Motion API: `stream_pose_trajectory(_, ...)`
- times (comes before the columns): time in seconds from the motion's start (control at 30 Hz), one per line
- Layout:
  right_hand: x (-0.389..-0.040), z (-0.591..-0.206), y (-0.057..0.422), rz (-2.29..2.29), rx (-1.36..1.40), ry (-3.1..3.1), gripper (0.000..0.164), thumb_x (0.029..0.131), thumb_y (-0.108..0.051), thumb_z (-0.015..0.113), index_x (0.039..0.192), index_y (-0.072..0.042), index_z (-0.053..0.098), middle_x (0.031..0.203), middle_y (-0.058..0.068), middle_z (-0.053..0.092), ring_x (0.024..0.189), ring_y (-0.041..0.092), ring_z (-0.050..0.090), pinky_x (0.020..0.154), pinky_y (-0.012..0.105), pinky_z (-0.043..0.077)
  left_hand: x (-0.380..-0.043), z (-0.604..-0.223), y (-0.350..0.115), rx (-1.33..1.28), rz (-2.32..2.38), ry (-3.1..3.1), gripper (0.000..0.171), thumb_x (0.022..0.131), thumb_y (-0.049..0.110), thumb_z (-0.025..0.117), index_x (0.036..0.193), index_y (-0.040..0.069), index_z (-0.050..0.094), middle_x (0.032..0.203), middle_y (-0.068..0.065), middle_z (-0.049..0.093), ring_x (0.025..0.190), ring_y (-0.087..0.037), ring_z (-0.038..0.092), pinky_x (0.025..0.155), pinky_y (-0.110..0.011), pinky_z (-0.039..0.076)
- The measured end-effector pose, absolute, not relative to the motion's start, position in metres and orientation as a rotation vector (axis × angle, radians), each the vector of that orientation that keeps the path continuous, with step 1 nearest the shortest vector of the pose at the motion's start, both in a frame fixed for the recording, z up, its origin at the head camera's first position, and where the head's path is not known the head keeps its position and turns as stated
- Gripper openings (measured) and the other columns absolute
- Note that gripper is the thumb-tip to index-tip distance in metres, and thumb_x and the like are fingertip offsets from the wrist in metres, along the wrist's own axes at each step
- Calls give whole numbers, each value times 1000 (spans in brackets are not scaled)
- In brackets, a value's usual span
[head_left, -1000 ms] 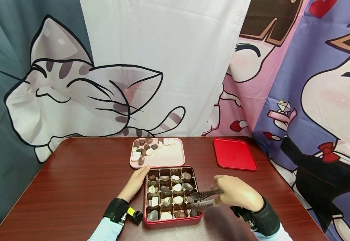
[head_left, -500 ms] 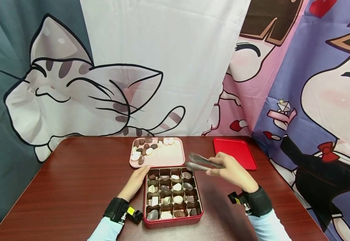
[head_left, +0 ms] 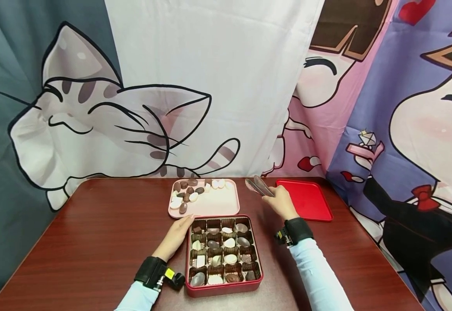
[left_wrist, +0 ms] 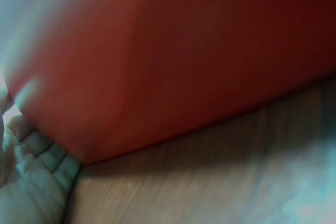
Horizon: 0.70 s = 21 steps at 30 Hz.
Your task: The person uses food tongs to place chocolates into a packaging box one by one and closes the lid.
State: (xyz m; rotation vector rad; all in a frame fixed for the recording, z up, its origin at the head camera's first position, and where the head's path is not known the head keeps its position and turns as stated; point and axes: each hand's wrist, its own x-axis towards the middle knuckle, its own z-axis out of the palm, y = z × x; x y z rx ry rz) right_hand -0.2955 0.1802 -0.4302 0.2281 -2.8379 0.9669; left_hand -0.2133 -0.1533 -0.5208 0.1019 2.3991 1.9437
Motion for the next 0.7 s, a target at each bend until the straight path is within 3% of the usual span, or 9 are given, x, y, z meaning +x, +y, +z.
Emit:
stream_pose_trajectory(0.23,-317,-457,165,781,108,-2904,41,84,-15,72,121,5,71,106,27,67,100,41,65,89,53,56,-213,-521,-152,111,1959,2393,51,110,33,42,145,-3,53,150,-21,55,146,-37,45,126,-54,33)
stream_pose_trajectory(0.4,-327,-469,157,714,66,-2940,44,83,-13,73,124,4,70,112,27,68,103,41,67,92,52,58,-213,-522,-152,92,1960,2394,53,110,33,42,146,-4,51,153,-23,51,149,-39,41,127,-56,31)
stream_pose_trajectory(0.57,-332,-474,152,695,15,-2946,38,81,-13,77,117,2,74,110,25,69,104,39,68,92,50,58,-214,-523,-151,87,1954,2420,48,110,30,43,142,-3,57,147,-21,58,144,-37,48,125,-54,35)
stream_pose_trajectory(0.7,-335,-477,150,657,-18,-2959,37,81,-15,79,114,2,75,107,24,71,102,39,69,90,51,59,-215,-523,-152,91,1949,2416,49,109,30,43,143,-4,55,149,-21,55,146,-37,45,126,-54,33)
